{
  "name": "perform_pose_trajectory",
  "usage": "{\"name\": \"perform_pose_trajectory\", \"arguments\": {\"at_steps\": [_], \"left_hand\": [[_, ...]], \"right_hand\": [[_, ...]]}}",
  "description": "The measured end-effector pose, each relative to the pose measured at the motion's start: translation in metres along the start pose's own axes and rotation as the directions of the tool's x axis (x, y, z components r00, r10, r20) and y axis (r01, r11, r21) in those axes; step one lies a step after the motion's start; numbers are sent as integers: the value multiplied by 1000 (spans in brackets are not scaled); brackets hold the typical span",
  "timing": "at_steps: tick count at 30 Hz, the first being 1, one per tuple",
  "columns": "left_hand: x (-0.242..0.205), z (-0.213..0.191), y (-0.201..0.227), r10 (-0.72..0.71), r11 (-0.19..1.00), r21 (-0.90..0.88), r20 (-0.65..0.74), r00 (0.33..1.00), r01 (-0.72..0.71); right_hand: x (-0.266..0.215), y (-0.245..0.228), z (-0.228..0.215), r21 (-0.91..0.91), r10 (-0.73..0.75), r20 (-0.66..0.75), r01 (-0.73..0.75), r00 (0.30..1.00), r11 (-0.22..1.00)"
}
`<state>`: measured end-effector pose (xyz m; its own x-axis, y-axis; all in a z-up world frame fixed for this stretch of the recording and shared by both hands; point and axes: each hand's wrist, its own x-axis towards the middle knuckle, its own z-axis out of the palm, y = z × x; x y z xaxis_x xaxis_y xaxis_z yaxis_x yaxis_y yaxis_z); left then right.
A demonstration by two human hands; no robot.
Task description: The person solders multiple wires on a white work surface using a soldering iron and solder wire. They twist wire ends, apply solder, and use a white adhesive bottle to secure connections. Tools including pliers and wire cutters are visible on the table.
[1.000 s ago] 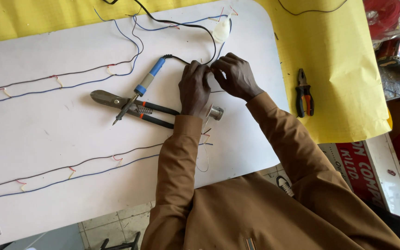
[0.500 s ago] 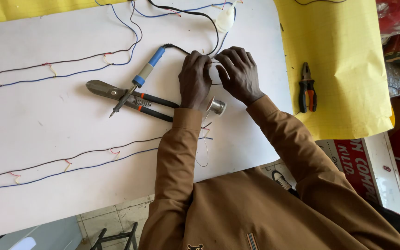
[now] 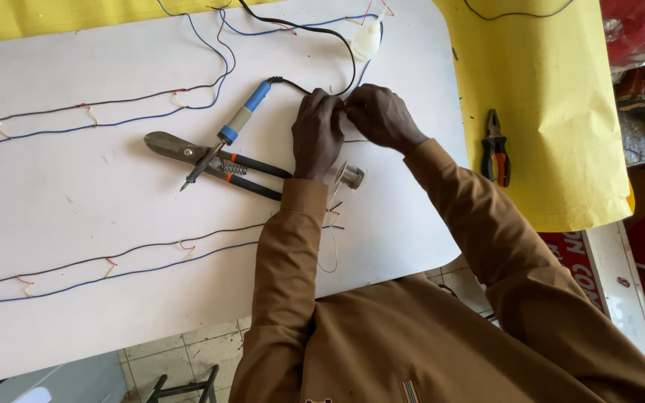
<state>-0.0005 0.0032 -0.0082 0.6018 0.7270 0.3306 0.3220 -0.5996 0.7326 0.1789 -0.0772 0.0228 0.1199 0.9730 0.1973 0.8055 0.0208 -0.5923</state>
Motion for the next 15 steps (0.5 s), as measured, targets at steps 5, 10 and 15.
{"name": "perform_pose_trajectory", "arguments": {"at_steps": [5,10,15], "left_hand": [[-3,-7,6,25,1000,-8,-2,1000,-25],[2,-4,3,31,999,-22,-33,999,-32],[0,-7,7,-4,999,-35,-22,1000,3]], "right_hand": [[17,10,-19,223,303,401,-412,865,883],[16,-24,-50,-232,217,366,-137,905,963],[-4,-9,-11,-567,-290,-18,229,957,791]]}}
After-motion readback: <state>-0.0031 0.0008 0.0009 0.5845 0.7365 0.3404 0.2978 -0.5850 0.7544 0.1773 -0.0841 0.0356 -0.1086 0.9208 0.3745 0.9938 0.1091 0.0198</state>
